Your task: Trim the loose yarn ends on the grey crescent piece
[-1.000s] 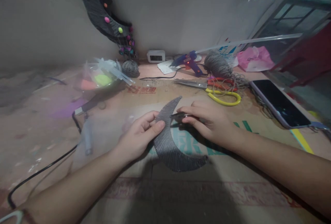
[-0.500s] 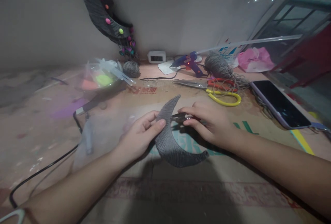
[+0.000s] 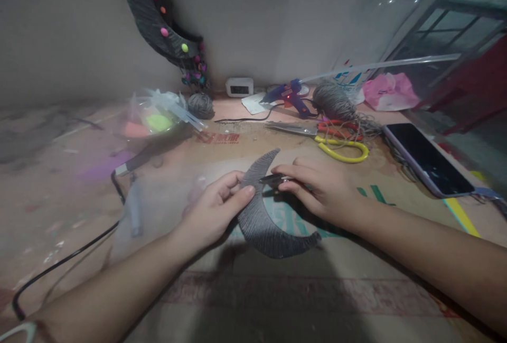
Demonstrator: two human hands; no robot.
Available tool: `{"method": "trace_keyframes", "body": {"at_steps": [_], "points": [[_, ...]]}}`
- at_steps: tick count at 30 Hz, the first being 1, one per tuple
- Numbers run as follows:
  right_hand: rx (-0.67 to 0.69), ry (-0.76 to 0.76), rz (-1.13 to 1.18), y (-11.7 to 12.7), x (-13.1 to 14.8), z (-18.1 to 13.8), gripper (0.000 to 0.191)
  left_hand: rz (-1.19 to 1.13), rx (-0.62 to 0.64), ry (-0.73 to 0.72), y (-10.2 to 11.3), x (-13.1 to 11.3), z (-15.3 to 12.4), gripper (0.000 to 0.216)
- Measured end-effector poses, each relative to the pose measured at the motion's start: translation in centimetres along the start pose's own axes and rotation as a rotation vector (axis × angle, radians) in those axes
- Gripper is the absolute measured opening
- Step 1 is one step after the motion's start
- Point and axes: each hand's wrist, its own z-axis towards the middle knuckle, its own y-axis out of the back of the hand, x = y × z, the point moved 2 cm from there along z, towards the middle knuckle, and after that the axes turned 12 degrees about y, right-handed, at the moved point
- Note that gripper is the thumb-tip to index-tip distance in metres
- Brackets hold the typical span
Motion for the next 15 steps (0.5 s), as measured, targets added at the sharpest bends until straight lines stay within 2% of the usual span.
{"method": "trace_keyframes", "body": {"at_steps": [10,15], "points": [[0.004,-0.032,0.047,0.03,-0.02,0.06,0.027,-0.014,0.005,0.003,-0.24,-0.08,-0.13,0.026],[-0.092,-0.121,0.21,0.23,-0.24,0.05,0.025,-0.045,0.004,0.017,-0.2,0.0,0.1,0.025]]}}
